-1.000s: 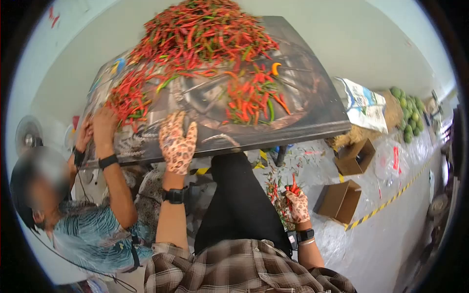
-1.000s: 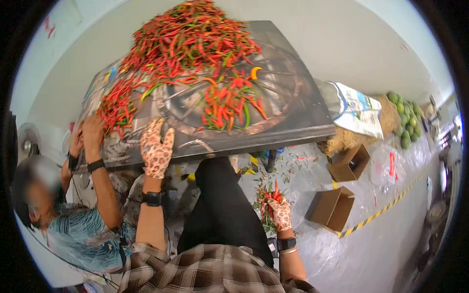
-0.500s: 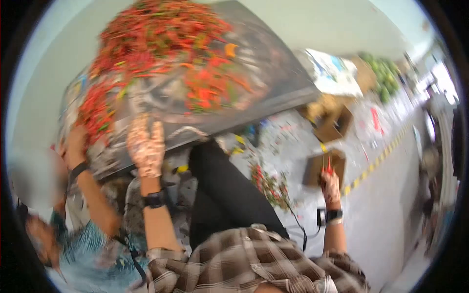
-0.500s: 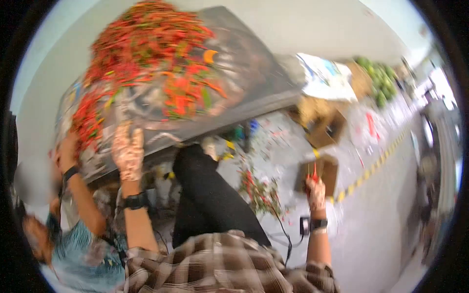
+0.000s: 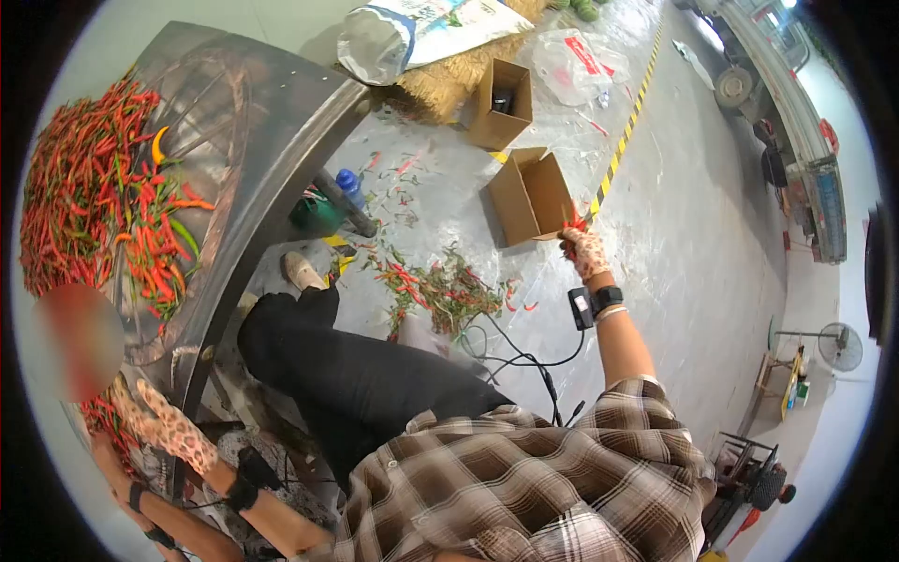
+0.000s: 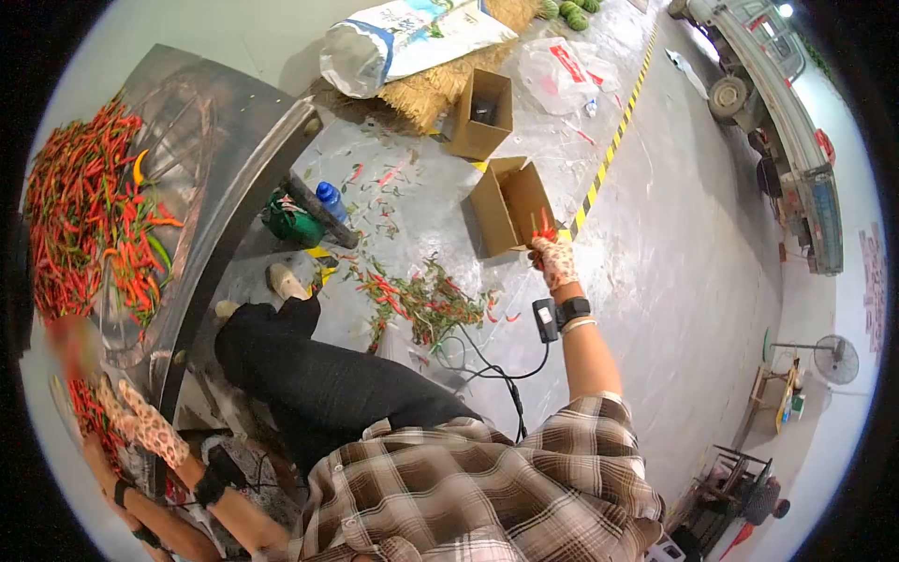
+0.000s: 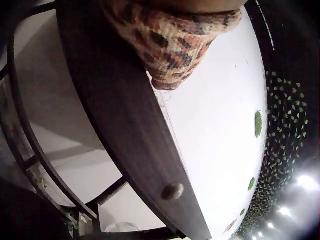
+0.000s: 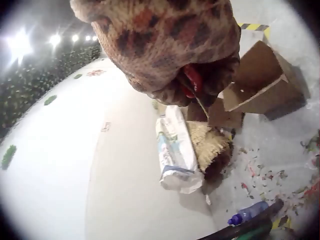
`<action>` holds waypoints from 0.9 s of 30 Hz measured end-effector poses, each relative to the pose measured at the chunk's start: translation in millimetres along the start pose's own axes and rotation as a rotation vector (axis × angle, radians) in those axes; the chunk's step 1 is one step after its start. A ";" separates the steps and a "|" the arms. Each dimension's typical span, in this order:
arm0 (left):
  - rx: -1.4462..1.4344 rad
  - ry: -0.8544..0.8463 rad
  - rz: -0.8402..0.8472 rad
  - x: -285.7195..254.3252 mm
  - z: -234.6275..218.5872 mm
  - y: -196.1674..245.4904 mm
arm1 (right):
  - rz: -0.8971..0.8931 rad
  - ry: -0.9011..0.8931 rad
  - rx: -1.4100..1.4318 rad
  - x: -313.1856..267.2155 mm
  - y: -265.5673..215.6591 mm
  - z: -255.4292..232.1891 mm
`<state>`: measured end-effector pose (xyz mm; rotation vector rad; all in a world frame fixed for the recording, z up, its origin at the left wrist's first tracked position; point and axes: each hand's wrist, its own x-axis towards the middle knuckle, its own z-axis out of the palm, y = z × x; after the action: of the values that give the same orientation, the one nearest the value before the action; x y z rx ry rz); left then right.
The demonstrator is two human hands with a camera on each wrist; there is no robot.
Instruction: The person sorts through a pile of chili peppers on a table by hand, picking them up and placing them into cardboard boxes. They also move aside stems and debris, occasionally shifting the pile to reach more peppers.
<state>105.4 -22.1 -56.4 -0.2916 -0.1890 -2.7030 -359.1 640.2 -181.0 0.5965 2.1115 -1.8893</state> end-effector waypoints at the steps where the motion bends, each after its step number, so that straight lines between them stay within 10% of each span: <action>1: -0.138 0.127 0.022 -11.2 -12.1 11.3 | 0.049 0.020 -0.005 1.4 13.8 1.0; 2: -0.138 0.130 0.018 3.2 -13.4 -4.3 | 0.095 0.033 0.009 1.4 24.3 1.8; 4: -1.818 0.109 -0.697 45.3 -22.1 -44.7 | 0.145 0.034 -0.066 2.3 37.6 0.2; 7: -3.147 -0.102 -0.577 138.7 103.8 -239.1 | 0.152 0.040 -0.171 23.1 42.7 -4.1; 13: -3.247 0.101 -0.181 193.3 79.7 -266.1 | -0.001 0.099 -0.175 69.5 8.5 2.4; 17: -3.140 -0.137 0.047 214.9 75.6 -277.4 | 0.003 0.113 -0.227 145.7 47.7 -12.8; 21: -3.049 -0.037 -0.130 180.9 22.1 -241.2 | -0.109 0.101 -0.613 180.0 77.5 -7.3; 23: -3.422 -0.496 0.558 77.2 -23.3 -140.1 | -0.068 0.100 -0.744 174.9 76.8 21.7; 27: -3.345 -0.923 0.763 31.5 23.9 -168.9 | -0.008 -0.052 -0.856 173.8 81.8 46.4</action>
<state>11.3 122.9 -40.9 1.3943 -2.8452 -0.6663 -480.0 624.5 -336.5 0.3213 2.5678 -0.8167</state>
